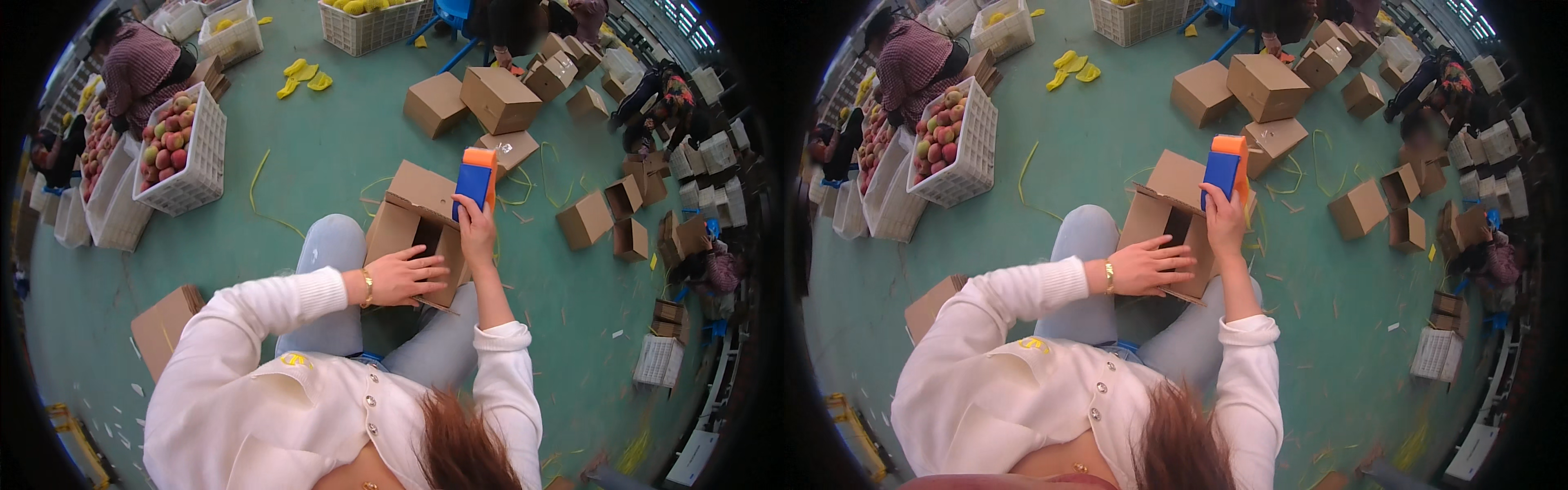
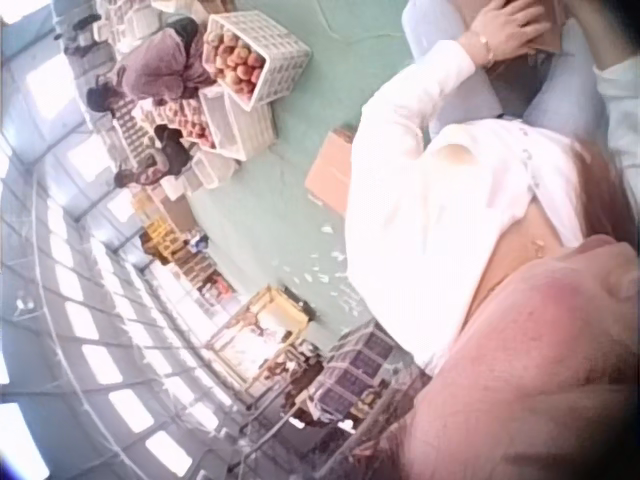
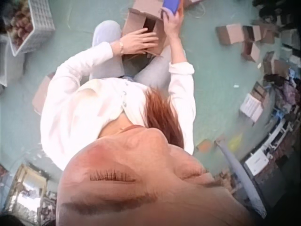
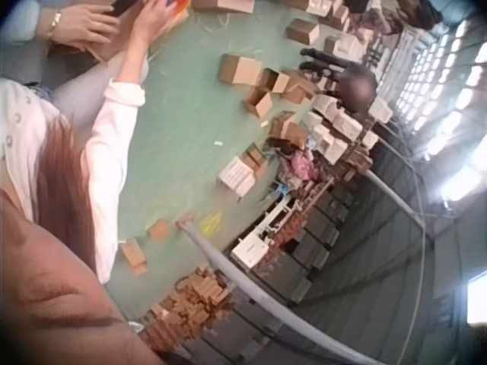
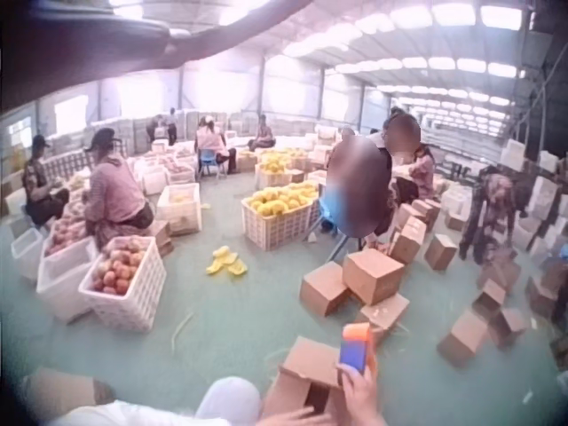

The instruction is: The person assembles flat cardboard sheets into small boxes by folding the flaps and sealing them with a tape gun. They repeatedly pick up new sheets, fold them, apply tape, and place the finished boxes aside.

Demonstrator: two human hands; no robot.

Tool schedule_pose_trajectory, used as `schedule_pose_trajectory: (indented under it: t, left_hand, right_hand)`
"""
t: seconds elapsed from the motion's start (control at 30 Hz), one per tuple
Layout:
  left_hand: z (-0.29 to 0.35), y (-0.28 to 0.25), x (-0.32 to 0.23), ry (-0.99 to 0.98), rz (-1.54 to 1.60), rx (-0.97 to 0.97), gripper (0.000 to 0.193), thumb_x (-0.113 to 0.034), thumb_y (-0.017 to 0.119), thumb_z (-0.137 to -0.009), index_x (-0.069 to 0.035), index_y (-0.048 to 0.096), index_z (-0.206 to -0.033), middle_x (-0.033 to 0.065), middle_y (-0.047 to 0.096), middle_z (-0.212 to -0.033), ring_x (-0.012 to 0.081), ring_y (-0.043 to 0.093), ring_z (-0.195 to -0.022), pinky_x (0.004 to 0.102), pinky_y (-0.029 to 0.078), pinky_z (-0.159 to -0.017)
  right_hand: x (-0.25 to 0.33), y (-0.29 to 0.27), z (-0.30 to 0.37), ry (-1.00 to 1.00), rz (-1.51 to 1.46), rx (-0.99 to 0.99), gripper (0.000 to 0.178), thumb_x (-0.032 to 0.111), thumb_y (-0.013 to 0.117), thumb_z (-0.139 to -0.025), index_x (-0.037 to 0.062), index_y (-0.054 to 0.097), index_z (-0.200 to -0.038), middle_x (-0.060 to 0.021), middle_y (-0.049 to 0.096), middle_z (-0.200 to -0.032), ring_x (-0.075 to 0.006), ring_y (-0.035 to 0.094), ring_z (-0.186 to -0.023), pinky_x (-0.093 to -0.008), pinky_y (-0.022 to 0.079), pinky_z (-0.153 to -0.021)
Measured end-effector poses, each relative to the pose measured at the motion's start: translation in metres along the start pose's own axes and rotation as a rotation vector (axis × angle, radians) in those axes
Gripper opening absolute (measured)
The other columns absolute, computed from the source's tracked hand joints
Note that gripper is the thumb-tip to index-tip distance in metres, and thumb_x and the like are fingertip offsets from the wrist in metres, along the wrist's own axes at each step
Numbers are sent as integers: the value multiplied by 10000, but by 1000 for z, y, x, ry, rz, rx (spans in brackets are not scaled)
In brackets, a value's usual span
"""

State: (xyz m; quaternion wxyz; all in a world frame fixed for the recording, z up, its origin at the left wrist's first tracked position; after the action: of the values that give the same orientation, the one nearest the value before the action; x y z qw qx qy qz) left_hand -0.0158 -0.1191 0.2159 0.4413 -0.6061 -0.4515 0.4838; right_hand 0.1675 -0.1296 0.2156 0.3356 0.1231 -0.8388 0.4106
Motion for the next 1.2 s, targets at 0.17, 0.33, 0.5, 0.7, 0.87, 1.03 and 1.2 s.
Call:
schedule_pose_trajectory:
  t: [0.17,0.33,0.5,0.7,0.87,1.03,1.2]
  left_hand:
    - [-20,19,31,-159,72,498,598,-600,432,-843,-81,612,-1077,98,523,-1249,216,440,-1212,445,308,-1031]
    - [-22,16,30,-105,-171,-85,510,-493,619,-731,-61,560,-995,80,538,-1093,228,486,-1100,443,326,-994]
    - [25,8,30,-581,-162,-441,832,-468,741,-605,-90,424,-1276,155,390,-1299,320,381,-1215,498,241,-1061]
    - [18,49,66,-805,190,-337,939,-511,717,-649,-58,320,-1370,260,249,-1411,432,254,-1288,500,238,-1064]
    - [-36,46,122,-566,148,-306,903,-539,686,-679,-44,345,-1353,218,257,-1423,425,292,-1270,449,332,-1026]
    - [-48,12,142,-456,168,-63,910,-579,640,-712,-58,307,-1379,216,253,-1420,418,392,-1207,434,369,-1001]
    - [-45,41,149,-564,292,-168,750,-512,533,-828,-48,308,-1372,202,250,-1420,392,440,-1169,427,387,-978]
  right_hand:
    - [1,3,1,1,36,13,188,161,537,-881,189,639,-1037,-141,532,-912,-339,562,-843,-410,458,-701]
    - [6,-2,14,16,-16,-28,199,144,552,-867,171,633,-1047,-162,521,-941,-353,550,-885,-407,448,-730]
    - [9,8,52,-87,130,-50,283,27,541,-821,161,630,-1055,-196,492,-1068,-385,496,-996,-430,416,-841]
    - [17,26,76,-92,280,-70,359,45,579,-804,205,608,-1124,-198,499,-1074,-401,464,-1026,-465,377,-881]
    - [-7,24,52,75,195,-245,266,66,582,-828,174,661,-1058,-168,523,-1046,-354,475,-1019,-425,381,-883]
    - [-7,28,62,78,123,-302,268,50,584,-819,160,687,-1041,-157,519,-1081,-333,479,-1051,-384,374,-910]
    - [-8,26,70,132,82,-299,285,29,556,-837,150,674,-1066,-167,517,-1110,-344,473,-1067,-403,373,-916]
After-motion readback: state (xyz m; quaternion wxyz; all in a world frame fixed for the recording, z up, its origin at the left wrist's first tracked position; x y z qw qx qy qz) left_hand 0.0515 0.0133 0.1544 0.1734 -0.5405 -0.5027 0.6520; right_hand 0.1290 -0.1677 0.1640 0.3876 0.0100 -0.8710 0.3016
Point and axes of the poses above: each hand's wrist, its own z-axis away from the middle knuckle, its own y-axis out of the palm, x = y × z, the point moved 4 cm from there along -z, towards the middle knuckle
